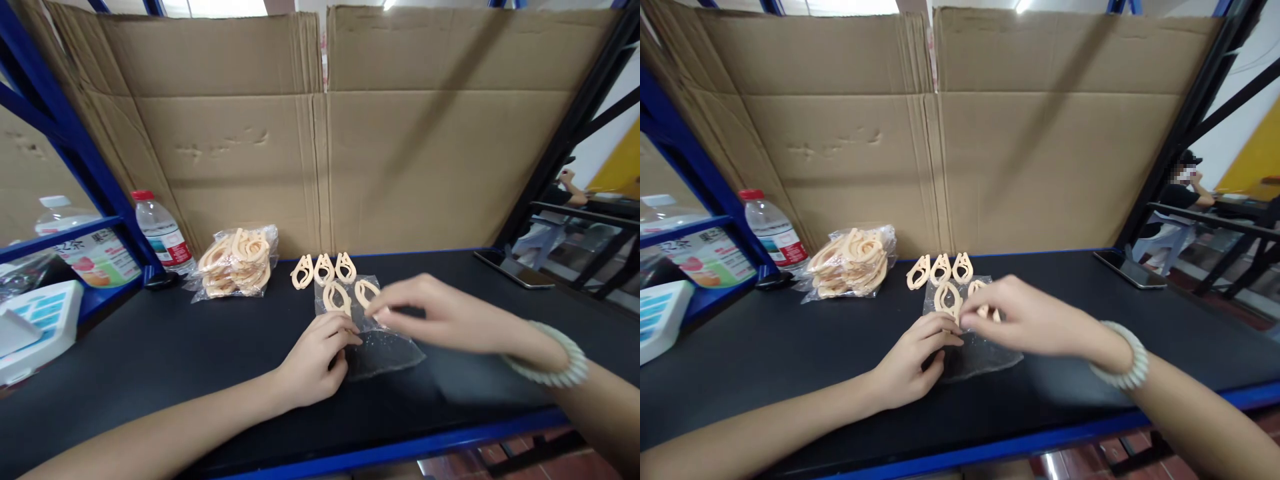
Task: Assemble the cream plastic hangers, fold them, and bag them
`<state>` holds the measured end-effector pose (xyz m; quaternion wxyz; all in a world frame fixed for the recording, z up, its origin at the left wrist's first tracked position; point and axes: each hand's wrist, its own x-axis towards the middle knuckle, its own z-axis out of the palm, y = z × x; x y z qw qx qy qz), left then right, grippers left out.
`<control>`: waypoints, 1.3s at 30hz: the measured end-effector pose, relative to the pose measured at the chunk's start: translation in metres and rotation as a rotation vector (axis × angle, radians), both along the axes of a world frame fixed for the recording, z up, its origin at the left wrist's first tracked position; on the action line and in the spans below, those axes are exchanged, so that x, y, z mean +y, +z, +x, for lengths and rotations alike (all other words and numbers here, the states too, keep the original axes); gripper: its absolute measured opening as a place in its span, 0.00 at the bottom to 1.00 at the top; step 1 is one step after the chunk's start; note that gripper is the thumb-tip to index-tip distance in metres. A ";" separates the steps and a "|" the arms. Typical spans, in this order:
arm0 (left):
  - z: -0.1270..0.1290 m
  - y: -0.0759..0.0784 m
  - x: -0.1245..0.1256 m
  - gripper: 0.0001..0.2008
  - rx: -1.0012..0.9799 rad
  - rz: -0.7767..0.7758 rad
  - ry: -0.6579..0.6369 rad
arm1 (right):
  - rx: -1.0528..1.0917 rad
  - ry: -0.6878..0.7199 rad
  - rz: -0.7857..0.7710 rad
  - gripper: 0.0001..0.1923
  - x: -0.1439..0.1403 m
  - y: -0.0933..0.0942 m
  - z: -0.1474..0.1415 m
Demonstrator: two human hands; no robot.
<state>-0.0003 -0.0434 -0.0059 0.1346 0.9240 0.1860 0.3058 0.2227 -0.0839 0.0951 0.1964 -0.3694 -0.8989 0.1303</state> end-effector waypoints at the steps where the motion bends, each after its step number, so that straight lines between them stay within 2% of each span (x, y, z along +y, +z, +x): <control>1: 0.000 -0.001 0.000 0.21 0.002 0.000 0.000 | 0.021 -0.023 0.058 0.13 0.016 0.003 0.002; 3: 0.000 -0.001 -0.001 0.20 0.010 -0.010 0.007 | 0.023 -0.078 0.210 0.14 0.057 -0.005 0.003; 4: 0.000 -0.001 -0.001 0.19 0.020 -0.020 0.010 | -0.015 -0.062 0.240 0.15 0.080 -0.014 0.003; 6: 0.000 -0.001 -0.001 0.19 0.043 -0.042 0.011 | -0.109 -0.027 0.242 0.20 0.124 -0.036 0.003; 8: -0.001 -0.001 -0.001 0.20 0.065 -0.056 0.009 | -0.199 -0.062 0.189 0.27 0.160 -0.058 0.001; 11: -0.002 -0.001 -0.001 0.20 0.082 -0.051 0.011 | -0.297 -0.083 0.117 0.33 0.192 -0.080 0.001; 14: -0.002 -0.002 -0.001 0.20 0.077 -0.027 0.007 | -0.342 -0.110 0.112 0.34 0.202 -0.086 0.010; 17: -0.002 -0.002 0.000 0.20 0.072 -0.017 0.002 | -0.366 -0.179 0.125 0.29 0.199 -0.085 0.030; 21: -0.002 -0.002 0.001 0.21 0.064 -0.010 -0.002 | -0.375 -0.237 0.131 0.19 0.180 -0.084 0.066; 28: 0.000 0.000 -0.001 0.22 0.032 0.018 -0.005 | -0.343 -0.318 0.199 0.19 0.120 -0.102 0.110; 33: 0.001 0.001 -0.001 0.22 0.006 0.036 -0.006 | -0.208 -0.316 0.333 0.17 0.070 -0.105 0.122; 39: 0.002 0.003 0.000 0.21 -0.004 0.029 -0.013 | -0.050 -0.429 0.516 0.13 0.023 -0.085 0.111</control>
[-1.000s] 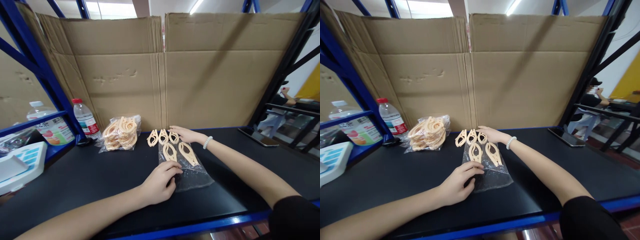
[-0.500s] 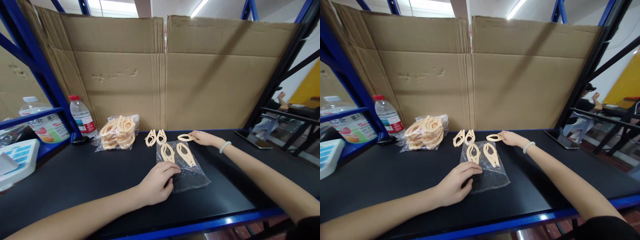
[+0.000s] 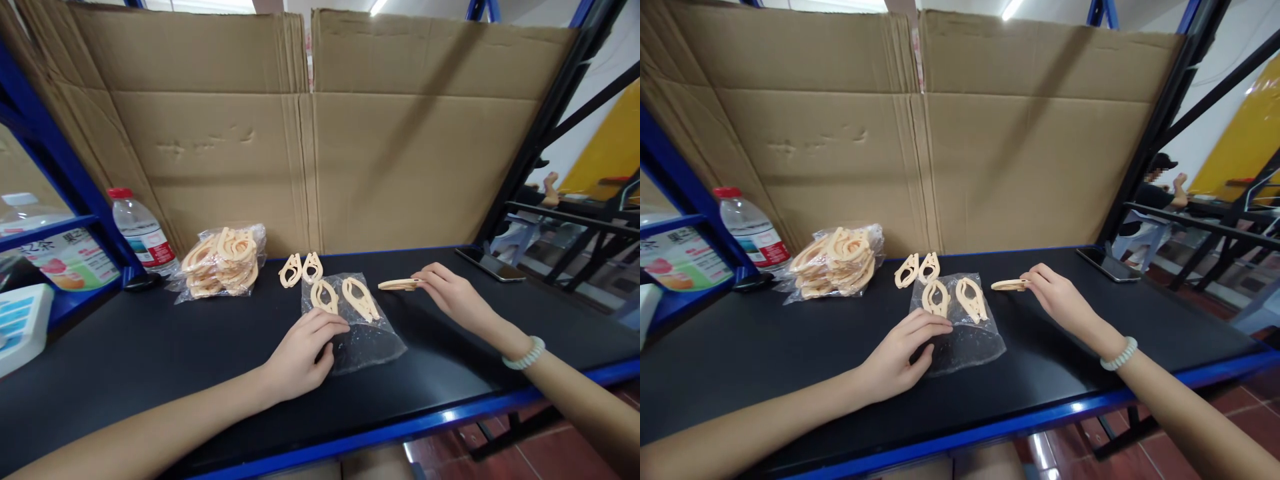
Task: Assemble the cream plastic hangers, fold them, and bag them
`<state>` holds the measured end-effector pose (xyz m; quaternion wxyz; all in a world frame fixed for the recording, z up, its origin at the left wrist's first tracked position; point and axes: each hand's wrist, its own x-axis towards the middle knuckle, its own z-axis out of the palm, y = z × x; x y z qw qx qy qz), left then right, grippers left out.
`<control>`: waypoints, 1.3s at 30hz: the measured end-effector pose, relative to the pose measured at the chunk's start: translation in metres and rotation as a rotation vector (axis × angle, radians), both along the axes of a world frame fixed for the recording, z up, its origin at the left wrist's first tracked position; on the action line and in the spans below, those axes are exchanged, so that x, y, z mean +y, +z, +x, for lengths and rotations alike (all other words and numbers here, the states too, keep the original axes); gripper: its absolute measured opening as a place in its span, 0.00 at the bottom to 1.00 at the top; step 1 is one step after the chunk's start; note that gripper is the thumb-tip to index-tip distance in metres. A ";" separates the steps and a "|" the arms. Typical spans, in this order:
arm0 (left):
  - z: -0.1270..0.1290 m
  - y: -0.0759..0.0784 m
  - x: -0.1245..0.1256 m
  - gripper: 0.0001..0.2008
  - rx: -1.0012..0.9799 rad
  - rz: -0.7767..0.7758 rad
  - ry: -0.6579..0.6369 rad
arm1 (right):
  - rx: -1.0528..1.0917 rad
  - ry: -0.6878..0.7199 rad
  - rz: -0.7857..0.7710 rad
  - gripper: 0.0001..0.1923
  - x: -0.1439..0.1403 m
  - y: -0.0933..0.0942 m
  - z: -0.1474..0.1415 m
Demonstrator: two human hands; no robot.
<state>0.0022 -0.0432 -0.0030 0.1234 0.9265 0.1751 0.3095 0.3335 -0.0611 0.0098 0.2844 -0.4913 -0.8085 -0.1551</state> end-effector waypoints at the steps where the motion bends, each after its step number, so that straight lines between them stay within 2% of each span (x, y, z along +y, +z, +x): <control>1: 0.001 0.000 0.000 0.21 -0.005 0.003 0.001 | 0.017 -0.003 0.050 0.11 -0.007 0.004 -0.005; 5: 0.002 0.000 0.001 0.21 -0.032 0.017 0.007 | 0.099 0.057 0.287 0.07 -0.038 0.021 -0.031; 7: 0.002 -0.001 0.002 0.22 -0.045 0.021 0.008 | 0.115 0.116 0.328 0.08 -0.056 0.027 -0.049; 9: 0.002 -0.002 0.002 0.23 -0.058 0.025 0.012 | 0.105 0.203 0.284 0.09 -0.075 0.031 -0.069; 11: 0.001 -0.003 0.003 0.24 -0.068 0.037 0.017 | 0.023 0.297 0.198 0.09 -0.089 0.031 -0.089; 13: 0.001 -0.004 0.004 0.26 -0.070 0.050 0.025 | -0.127 0.432 0.177 0.13 -0.096 0.029 -0.108; 16: 0.000 -0.006 0.004 0.29 -0.072 0.066 0.025 | -0.329 0.497 0.263 0.14 -0.089 0.022 -0.127; 22: -0.001 -0.009 0.006 0.30 -0.067 0.093 0.009 | -0.503 0.315 0.387 0.14 -0.038 0.000 -0.137; 24: -0.001 -0.009 0.006 0.29 -0.064 0.107 0.008 | -0.535 0.241 0.379 0.14 -0.024 -0.006 -0.136; 29: -0.001 -0.007 0.006 0.29 -0.040 0.109 0.000 | -0.571 0.031 0.343 0.15 -0.016 -0.014 -0.138; 32: -0.001 -0.007 0.005 0.29 -0.032 0.111 -0.003 | -0.558 -0.017 0.347 0.15 -0.016 -0.016 -0.139; 36: -0.001 -0.008 0.005 0.29 -0.009 0.095 -0.007 | -0.493 0.012 0.279 0.14 -0.015 -0.008 -0.135; 39: -0.002 -0.010 0.006 0.30 0.013 0.058 -0.024 | -0.302 0.036 0.032 0.08 -0.014 0.014 -0.124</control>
